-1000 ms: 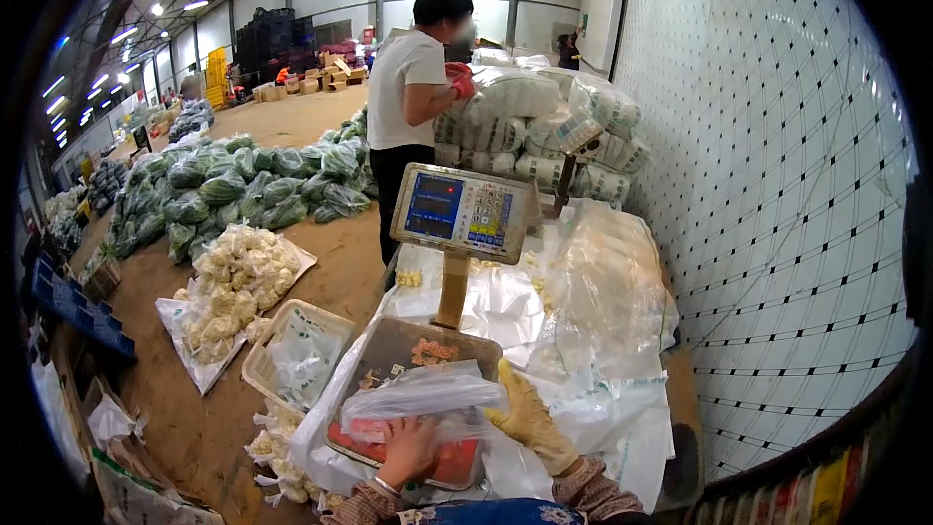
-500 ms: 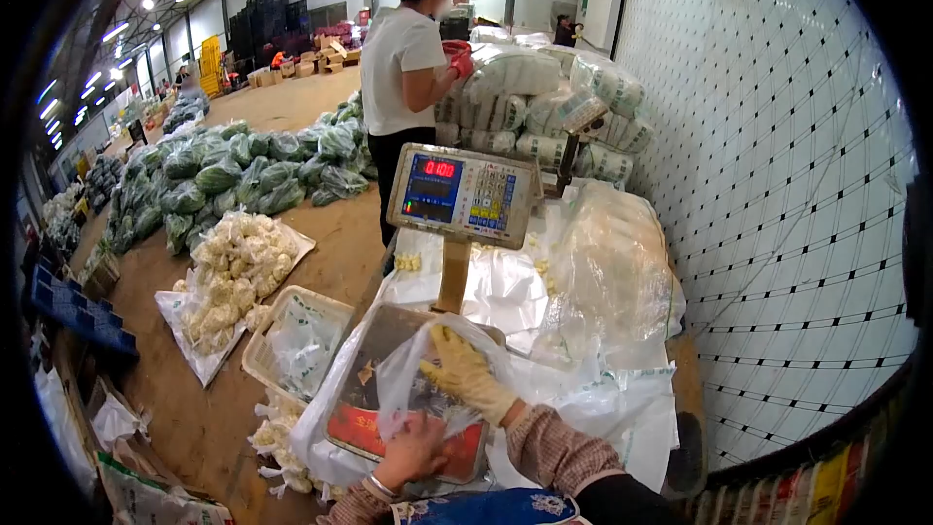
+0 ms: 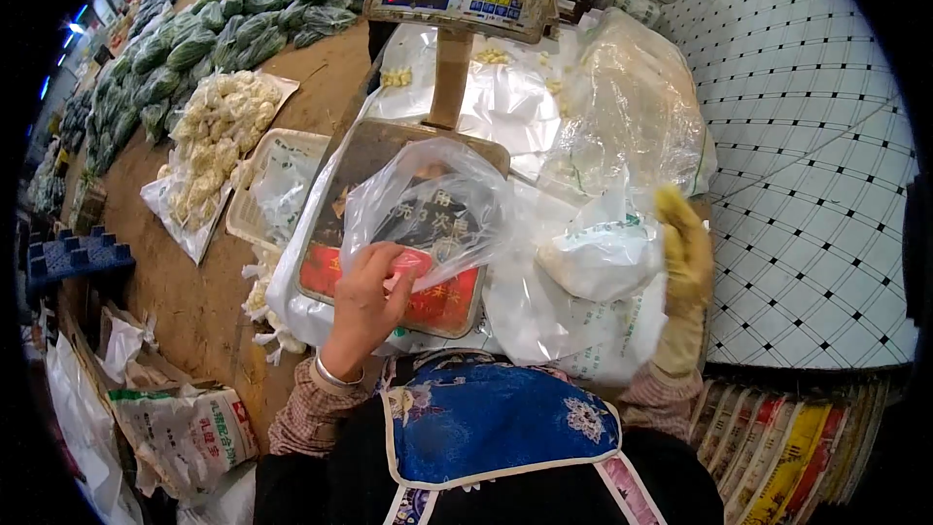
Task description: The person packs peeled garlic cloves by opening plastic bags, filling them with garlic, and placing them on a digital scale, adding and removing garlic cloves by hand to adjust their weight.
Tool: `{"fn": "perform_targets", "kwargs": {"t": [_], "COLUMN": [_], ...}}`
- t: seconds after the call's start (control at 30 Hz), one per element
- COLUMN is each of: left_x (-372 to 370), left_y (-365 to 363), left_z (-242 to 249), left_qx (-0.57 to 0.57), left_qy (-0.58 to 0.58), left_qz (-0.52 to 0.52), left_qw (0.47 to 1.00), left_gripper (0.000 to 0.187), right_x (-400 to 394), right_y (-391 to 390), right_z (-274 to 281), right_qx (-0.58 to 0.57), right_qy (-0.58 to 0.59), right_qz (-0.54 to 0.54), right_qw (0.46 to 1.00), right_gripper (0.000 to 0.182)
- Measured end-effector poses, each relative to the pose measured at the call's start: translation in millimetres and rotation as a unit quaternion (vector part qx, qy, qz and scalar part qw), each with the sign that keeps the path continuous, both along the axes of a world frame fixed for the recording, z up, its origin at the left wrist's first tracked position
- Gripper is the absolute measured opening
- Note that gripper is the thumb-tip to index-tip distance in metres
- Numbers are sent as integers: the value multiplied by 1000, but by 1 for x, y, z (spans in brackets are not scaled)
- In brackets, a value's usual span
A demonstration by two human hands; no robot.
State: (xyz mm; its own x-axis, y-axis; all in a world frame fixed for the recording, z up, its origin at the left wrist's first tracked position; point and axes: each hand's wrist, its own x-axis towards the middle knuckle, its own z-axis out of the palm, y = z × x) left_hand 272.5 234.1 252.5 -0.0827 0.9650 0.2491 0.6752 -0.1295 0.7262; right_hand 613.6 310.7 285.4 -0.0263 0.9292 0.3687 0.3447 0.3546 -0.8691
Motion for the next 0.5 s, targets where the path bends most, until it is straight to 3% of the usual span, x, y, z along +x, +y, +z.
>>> {"fn": "perform_targets", "kwargs": {"t": [0.1,0.2,0.27,0.3,0.33,0.4,0.43,0.47,0.5], "left_x": [-2,11,23,25,30,42,46,50,54], "left_y": [-5,-6,-8,-9,-9,-12,-12,-12,-12], "left_z": [9,9,7,3,2,-2,-5,-10,-16], "left_qx": [34,47,40,25,29,-19,-17,-16,-31], "left_qy": [-5,-17,-35,11,10,-20,-21,-20,-38], "left_qz": [21,1,-37,-78,-82,-140,-161,-160,-179], "left_qw": [999,999,998,997,996,990,987,987,983], "left_gripper": [21,19,20,21,21,22,22,22,22], "right_x": [53,84,85,95,102,113,104,105,108], "right_y": [-15,-29,-21,-15,-10,-2,1,7,15], "right_z": [-27,-36,-28,-33,-38,-49,-55,-70,-91], "right_qx": [-21,-41,-39,-19,-17,-97,-54,-53,-133], "right_qy": [68,-22,-114,-174,-174,-7,4,5,17], "right_qz": [-52,-96,-123,-158,-163,-75,-79,-78,-78], "right_qw": [996,994,985,972,971,992,995,996,988], "right_gripper": [46,60,78,89,89,96,76,76,60]}}
